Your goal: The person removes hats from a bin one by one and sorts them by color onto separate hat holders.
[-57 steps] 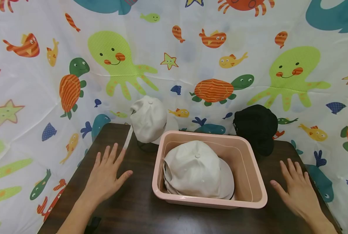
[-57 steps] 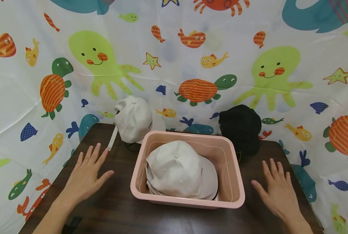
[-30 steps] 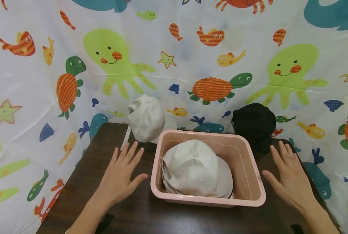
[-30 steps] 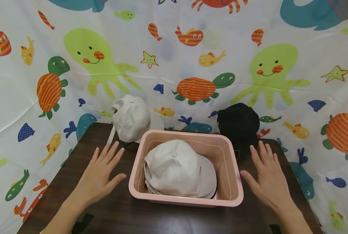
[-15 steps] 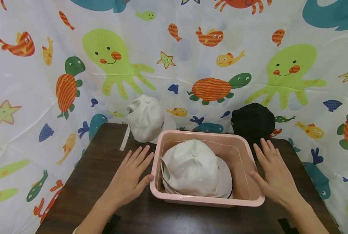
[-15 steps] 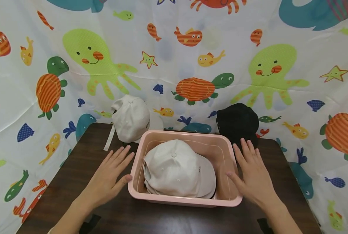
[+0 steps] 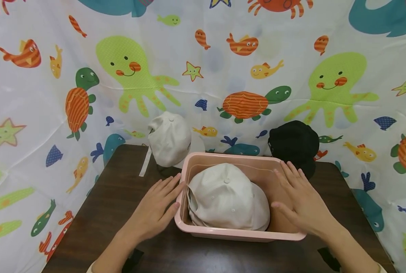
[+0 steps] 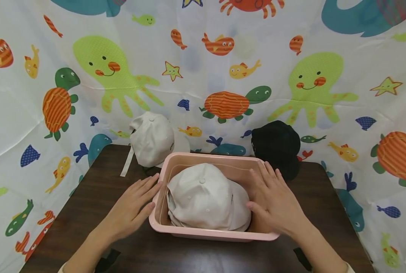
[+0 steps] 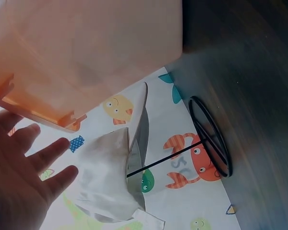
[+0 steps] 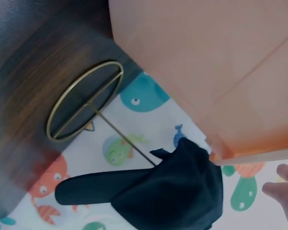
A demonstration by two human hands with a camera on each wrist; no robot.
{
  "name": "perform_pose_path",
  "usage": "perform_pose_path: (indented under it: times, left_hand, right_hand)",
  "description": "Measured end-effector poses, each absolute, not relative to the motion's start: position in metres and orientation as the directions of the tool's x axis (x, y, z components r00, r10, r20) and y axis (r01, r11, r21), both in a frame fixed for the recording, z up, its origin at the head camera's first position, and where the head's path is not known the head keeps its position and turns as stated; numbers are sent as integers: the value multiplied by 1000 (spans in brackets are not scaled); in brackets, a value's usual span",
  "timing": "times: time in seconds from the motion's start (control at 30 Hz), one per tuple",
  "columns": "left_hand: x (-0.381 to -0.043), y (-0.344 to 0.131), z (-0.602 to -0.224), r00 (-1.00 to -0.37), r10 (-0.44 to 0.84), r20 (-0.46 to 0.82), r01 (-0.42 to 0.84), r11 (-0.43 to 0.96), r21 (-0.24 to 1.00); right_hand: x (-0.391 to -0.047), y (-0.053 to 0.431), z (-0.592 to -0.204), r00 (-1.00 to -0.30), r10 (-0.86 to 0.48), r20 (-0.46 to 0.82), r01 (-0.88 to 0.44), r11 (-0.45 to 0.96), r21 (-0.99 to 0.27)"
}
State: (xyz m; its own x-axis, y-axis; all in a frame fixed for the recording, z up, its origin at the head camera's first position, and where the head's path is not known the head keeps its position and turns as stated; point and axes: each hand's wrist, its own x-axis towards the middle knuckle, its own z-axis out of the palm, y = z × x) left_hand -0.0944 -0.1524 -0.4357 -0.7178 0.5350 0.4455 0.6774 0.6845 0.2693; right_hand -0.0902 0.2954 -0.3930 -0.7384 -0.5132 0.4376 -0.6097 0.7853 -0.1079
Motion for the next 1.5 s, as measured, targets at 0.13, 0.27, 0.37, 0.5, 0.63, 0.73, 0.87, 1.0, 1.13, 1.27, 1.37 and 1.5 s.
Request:
perform_pose_path:
  times: [0.13, 0.27, 0.37, 0.5, 0.63, 0.73, 0.87, 1.0, 1.13, 1.27, 1.37, 1.5]
  left_hand:
    - [-95, -151, -436, -713, 544, 442, 683, 681, 263]
    - [-95, -151, -436, -714, 552, 432, 684, 681, 262]
    - [-95, -151, -435, -719, 556, 417, 682, 681, 267]
    - [-95, -151, -435, -722, 558, 409, 680, 681, 270]
    - [-95, -152, -436, -719, 557, 415, 683, 679, 271]
    - [-96, -152, -436, -715, 556, 424, 687, 674, 273]
    - [-96, -152, -437, -706, 555, 440, 695, 665, 276]
    - [-96, -152, -437, -704, 554, 445, 696, 662, 278]
    - [-95, -152, -436, -713, 550, 435, 691, 658, 301]
    - [-94, -151, -436, -721, 544, 429, 686, 648, 330]
    - [-94, -152, -436, -717, 543, 437, 689, 644, 331]
    - [-94, -152, -437, -715, 542, 441, 691, 642, 332]
  right_hand:
    - [-93, 289, -389, -731, -547, 408, -632, 767, -105]
    - [-95, 284, -386, -727, -571, 381, -646, 758, -95]
    - [-97, 280, -385, -720, -589, 366, -657, 748, -89]
    - [-102, 274, -385, -696, -621, 359, -685, 725, -74]
    - [-105, 269, -385, -700, -635, 326, -694, 712, -105]
    - [-107, 265, -383, -715, -635, 293, -690, 709, -145]
    - [-109, 261, -380, -718, -642, 271, -693, 697, -184]
    - [-112, 256, -378, -719, -648, 250, -695, 678, -239]
    - [-113, 250, -375, -744, -636, 205, -666, 681, -305]
    - [-114, 244, -373, -775, -612, 158, -622, 694, -363]
    - [-115, 240, -372, -789, -597, 148, -600, 696, -395]
    - [-119, 235, -372, -776, -603, 184, -620, 676, -399]
